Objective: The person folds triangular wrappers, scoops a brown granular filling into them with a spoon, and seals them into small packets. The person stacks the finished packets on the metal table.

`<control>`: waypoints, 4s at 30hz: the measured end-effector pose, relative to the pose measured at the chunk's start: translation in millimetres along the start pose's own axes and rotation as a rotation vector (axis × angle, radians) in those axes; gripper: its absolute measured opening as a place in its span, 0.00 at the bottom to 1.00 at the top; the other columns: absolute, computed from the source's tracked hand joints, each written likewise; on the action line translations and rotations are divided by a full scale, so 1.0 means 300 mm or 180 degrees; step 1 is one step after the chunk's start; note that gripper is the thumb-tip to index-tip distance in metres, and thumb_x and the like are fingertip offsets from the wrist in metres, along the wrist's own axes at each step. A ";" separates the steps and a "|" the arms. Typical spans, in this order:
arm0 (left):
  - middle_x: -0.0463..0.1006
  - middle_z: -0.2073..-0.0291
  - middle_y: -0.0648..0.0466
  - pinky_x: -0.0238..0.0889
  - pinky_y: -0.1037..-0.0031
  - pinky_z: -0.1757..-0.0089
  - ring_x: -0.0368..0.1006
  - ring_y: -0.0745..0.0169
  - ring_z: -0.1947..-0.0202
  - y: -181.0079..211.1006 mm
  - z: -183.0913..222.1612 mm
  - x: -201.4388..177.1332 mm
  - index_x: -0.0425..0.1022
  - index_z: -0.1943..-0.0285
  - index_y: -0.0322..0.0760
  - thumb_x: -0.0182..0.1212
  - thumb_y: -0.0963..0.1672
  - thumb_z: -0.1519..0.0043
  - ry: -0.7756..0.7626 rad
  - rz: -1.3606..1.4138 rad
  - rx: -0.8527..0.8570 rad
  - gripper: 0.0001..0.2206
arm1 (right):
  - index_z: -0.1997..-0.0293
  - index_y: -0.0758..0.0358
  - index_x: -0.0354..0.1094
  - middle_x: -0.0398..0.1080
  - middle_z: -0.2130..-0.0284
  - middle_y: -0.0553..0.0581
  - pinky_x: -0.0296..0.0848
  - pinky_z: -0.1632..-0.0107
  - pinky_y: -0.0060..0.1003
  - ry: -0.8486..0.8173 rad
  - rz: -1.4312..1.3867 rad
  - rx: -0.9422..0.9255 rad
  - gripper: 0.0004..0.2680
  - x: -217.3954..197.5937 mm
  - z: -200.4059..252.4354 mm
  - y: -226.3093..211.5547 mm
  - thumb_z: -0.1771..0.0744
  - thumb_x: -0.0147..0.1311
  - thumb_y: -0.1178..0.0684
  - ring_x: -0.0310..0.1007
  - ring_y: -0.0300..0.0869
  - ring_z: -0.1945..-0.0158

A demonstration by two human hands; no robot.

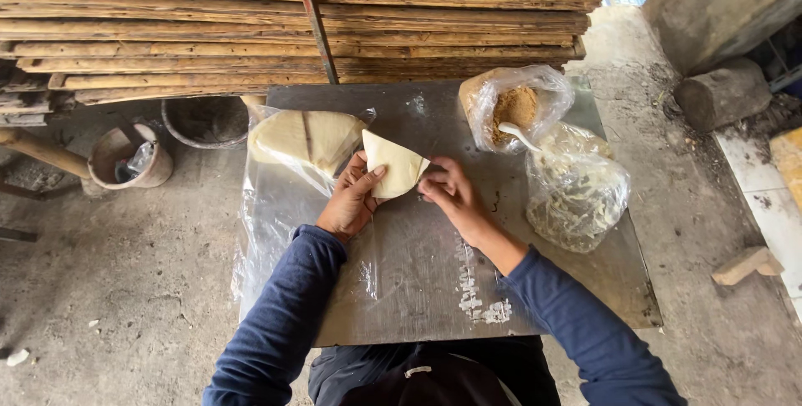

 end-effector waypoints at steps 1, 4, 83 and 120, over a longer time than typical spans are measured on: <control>0.77 0.47 0.53 0.73 0.68 0.49 0.76 0.62 0.48 -0.010 0.001 -0.004 0.66 0.40 0.38 0.59 0.41 0.33 0.0037 -0.0027 -0.0033 0.14 | 0.33 0.59 0.56 0.72 0.51 0.55 0.76 0.49 0.33 -0.0062 -0.0163 0.0138 0.21 0.020 -0.018 0.022 0.32 0.57 0.47 0.74 0.38 0.49; 0.78 0.49 0.53 0.73 0.70 0.50 0.76 0.63 0.50 -0.033 0.001 -0.023 0.66 0.40 0.38 0.60 0.41 0.33 0.0059 -0.0123 -0.0028 0.14 | 0.40 0.60 0.64 0.73 0.55 0.51 0.73 0.54 0.31 -0.0048 -0.0498 0.0202 0.15 0.042 -0.051 0.042 0.32 0.60 0.50 0.72 0.34 0.54; 0.80 0.58 0.52 0.73 0.70 0.58 0.77 0.64 0.60 -0.118 0.009 -0.099 0.74 0.45 0.34 0.55 0.47 0.31 0.1315 -0.0228 0.0085 0.13 | 0.57 0.60 0.71 0.74 0.57 0.52 0.84 0.54 0.39 0.1290 -0.0481 -0.0143 0.02 -0.211 -0.170 -0.185 0.30 0.52 0.59 0.77 0.38 0.56; 0.82 0.59 0.54 0.75 0.72 0.58 0.78 0.68 0.60 -0.059 0.038 -0.063 0.78 0.48 0.35 0.60 0.49 0.34 0.1461 -0.0087 0.0296 0.14 | 0.48 0.61 0.73 0.76 0.56 0.53 0.75 0.48 0.42 -0.0215 0.4739 -0.2355 0.10 0.125 -0.204 -0.137 0.34 0.53 0.60 0.75 0.46 0.51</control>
Point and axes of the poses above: each hand's wrist, its own z-axis away from the middle knuckle, its own x-axis out of the palm, y = z × x, the point moved 8 cm from there along -z, towards the middle knuckle
